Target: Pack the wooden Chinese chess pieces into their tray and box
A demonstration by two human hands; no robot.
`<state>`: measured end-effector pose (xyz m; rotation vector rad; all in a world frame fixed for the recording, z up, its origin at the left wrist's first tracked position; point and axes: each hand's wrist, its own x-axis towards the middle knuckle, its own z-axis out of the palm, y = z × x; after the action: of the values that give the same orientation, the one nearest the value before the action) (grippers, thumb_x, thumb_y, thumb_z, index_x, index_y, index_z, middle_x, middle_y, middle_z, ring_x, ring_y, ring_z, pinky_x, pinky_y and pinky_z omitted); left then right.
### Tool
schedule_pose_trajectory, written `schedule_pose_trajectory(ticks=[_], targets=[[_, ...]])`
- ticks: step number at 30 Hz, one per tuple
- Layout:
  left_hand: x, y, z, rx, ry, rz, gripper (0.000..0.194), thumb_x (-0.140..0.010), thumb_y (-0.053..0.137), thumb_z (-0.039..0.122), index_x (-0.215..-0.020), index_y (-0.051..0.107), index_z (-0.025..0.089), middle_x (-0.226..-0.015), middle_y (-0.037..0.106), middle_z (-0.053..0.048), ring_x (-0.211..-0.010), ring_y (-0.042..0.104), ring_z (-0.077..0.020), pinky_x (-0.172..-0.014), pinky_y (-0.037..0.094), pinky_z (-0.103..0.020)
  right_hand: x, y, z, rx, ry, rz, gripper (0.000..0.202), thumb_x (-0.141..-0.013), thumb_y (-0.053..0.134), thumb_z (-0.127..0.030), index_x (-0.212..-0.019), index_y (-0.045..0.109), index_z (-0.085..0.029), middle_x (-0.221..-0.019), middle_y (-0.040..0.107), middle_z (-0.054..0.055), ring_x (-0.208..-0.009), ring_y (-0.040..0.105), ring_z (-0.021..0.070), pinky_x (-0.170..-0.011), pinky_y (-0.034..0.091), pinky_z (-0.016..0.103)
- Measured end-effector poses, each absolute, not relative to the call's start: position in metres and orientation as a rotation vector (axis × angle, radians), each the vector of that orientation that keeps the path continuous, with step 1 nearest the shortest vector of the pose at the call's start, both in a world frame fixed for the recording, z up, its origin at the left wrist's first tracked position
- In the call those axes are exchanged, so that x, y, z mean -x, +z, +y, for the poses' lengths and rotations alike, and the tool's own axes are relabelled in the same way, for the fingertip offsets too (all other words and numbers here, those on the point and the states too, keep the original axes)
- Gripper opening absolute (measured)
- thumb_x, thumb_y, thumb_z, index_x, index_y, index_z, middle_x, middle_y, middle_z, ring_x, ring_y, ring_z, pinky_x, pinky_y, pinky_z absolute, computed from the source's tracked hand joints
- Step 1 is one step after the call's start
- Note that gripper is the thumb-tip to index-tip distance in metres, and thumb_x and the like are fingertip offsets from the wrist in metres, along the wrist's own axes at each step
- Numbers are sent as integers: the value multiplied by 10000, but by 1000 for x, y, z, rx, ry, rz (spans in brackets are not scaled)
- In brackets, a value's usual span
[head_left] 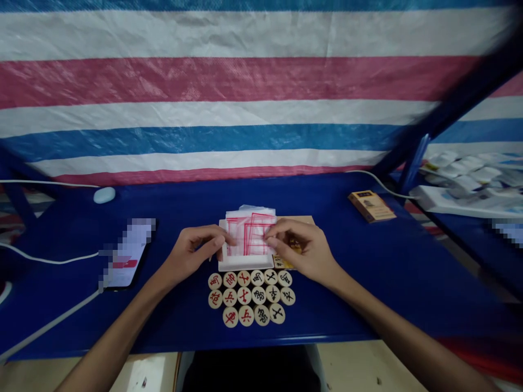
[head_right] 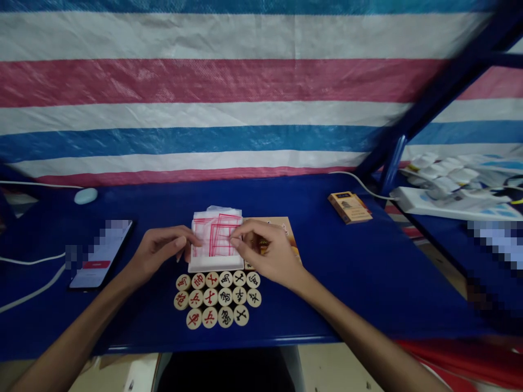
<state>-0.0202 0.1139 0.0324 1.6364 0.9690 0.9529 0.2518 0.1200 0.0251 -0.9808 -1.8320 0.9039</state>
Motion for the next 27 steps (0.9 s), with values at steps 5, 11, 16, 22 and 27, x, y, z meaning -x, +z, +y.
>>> schedule_pose_trajectory(ticks=[5, 11, 16, 22, 27], targets=[[13, 25, 115, -1440, 1041, 919, 348, -898, 710, 328, -1208, 585, 229, -843, 659, -4, -594, 631, -106, -502, 470, -211, -246, 16, 119, 1035, 909, -1758, 169, -899, 692, -354, -1047, 680, -272, -712, 581, -27, -560, 476, 110, -498, 390, 270], [4, 21, 114, -1286, 1005, 955, 633, -848, 761, 319, -1404, 464, 252, -797, 599, 25, -559, 591, -94, -411, 433, -177, -246, 18, 119, 994, 984, -1718, 432, -884, 711, -329, -1288, 561, -297, -774, 578, -32, -612, 509, 121, -540, 425, 281], [8, 21, 117, -1253, 948, 1021, 481, -824, 786, 344, -1236, 580, 207, -758, 639, 15, -551, 592, -99, -393, 387, -170, -245, 20, 122, 1014, 1118, -1652, 677, -859, 735, -350, -1465, 439, -302, -780, 573, -36, -644, 503, 125, -565, 439, 279], [11, 19, 121, -1348, 922, 1061, 262, -846, 764, 363, -971, 620, 182, -688, 635, 15, -550, 560, -95, -433, 357, -185, -246, 24, 128, 1016, 1361, -1535, 703, -801, 790, -344, -1430, 494, -240, -714, 532, -64, -607, 454, 98, -578, 421, 263], [12, 17, 120, -1536, 1017, 1122, 219, -864, 744, 367, -837, 642, 175, -675, 535, 33, -598, 452, -78, -535, 354, -205, -250, 22, 130, 1084, 1294, -1629, 266, -806, 785, -401, -986, 718, -216, -692, 511, -43, -606, 435, 99, -539, 357, 253]])
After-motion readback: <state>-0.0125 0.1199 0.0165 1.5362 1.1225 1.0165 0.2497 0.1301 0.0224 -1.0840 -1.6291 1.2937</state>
